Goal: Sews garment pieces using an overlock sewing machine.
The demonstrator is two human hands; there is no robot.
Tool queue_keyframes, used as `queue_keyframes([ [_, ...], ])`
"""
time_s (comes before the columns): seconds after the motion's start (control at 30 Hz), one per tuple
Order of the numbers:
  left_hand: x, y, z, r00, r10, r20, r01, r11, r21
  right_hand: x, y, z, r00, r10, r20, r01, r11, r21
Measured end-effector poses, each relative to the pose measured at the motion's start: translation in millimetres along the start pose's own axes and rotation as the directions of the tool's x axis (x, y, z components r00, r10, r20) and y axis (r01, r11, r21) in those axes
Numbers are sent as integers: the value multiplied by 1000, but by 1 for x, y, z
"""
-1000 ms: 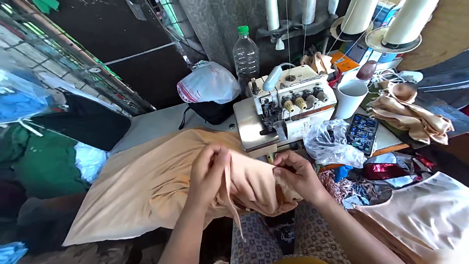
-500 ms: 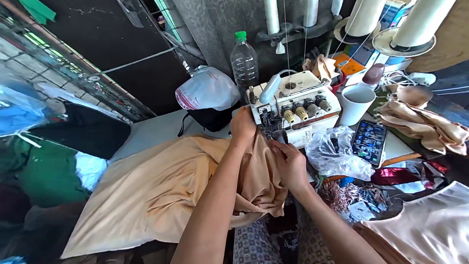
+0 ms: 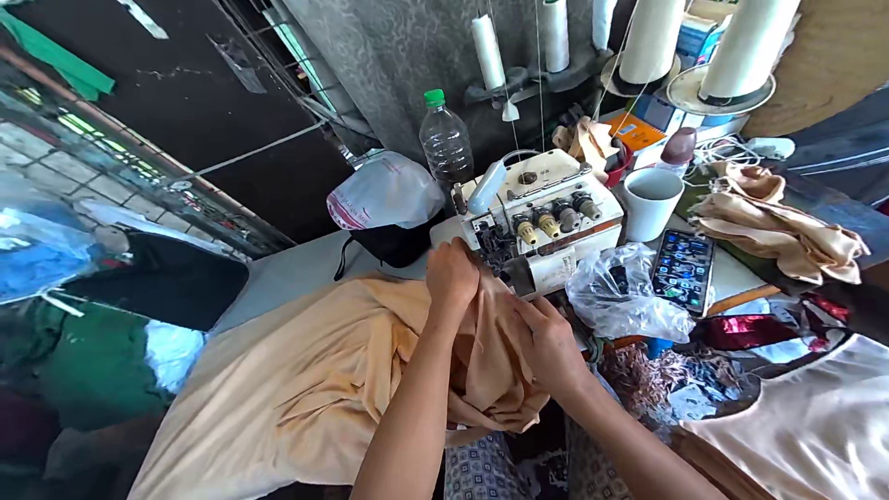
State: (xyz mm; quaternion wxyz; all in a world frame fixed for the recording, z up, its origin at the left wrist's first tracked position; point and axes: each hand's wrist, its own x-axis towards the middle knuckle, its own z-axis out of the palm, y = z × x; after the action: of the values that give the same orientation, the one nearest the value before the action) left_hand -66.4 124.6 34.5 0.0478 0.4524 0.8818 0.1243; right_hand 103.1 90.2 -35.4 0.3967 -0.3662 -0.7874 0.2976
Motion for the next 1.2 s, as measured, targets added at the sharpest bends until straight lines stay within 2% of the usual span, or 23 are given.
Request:
queue_keyframes([
  [0.2,31,-4,12,988,96,-118,-107,990,-95,26,-16,1,977,145,158,-137,989,-61],
  [0.33,38,-7,10,978,162,-131,-171,983,-62,24,-19,7,985,140,97,-132,988,-82],
  [0.47,50,-15,15,955,256,-152,-259,966,-1,16,-12,14,999,52,-11,-53,993,-104],
  [0.53,57,-26,16,920,313,-234,-326,945,-18,10,-7,16,999,-6,-40,4,999,-52],
  [0.6,33,-35,14,845,331,-420,-401,912,-87,-2,-1,10,1000,-14,-4,15,998,66],
  [0.67,-23,-51,21,678,448,-583,-567,823,-26,-12,7,3,999,-38,4,37,989,144],
  [0.7,-59,-64,31,589,579,-564,-660,748,78,-14,13,1,998,-56,-5,56,986,159],
  [0.73,-91,-81,42,504,720,-477,-730,651,210,-15,18,-1,998,-70,-3,70,985,159],
  [0.77,-116,-101,52,476,803,-359,-760,581,293,-16,23,-2,997,-80,13,77,986,147],
  [0.8,-129,-124,60,488,828,-276,-761,559,330,-15,26,-3,995,-82,50,75,988,134],
  [0.83,-135,-148,62,544,804,-239,-733,594,330,-14,28,-2,992,-88,87,77,989,124],
  [0.9,-137,-177,44,632,735,-246,-658,676,332,-11,33,8,986,-138,89,128,986,109],
  [0.97,-148,-173,20,632,740,-231,-668,671,322,-11,36,8,986,-148,71,139,983,120],
  [1.03,-164,-160,3,613,760,-218,-716,650,254,-9,35,-20,995,-101,11,100,989,109],
  [1.1,-175,-148,-3,596,755,-273,-746,647,158,-2,44,-61,975,-93,-202,95,995,3],
  [1.17,-182,-138,5,599,725,-338,-764,645,29,11,62,-102,941,7,-339,-62,986,-153],
  [1.2,-183,-131,12,601,708,-371,-774,631,-50,18,68,-120,945,141,-295,-206,957,-204],
])
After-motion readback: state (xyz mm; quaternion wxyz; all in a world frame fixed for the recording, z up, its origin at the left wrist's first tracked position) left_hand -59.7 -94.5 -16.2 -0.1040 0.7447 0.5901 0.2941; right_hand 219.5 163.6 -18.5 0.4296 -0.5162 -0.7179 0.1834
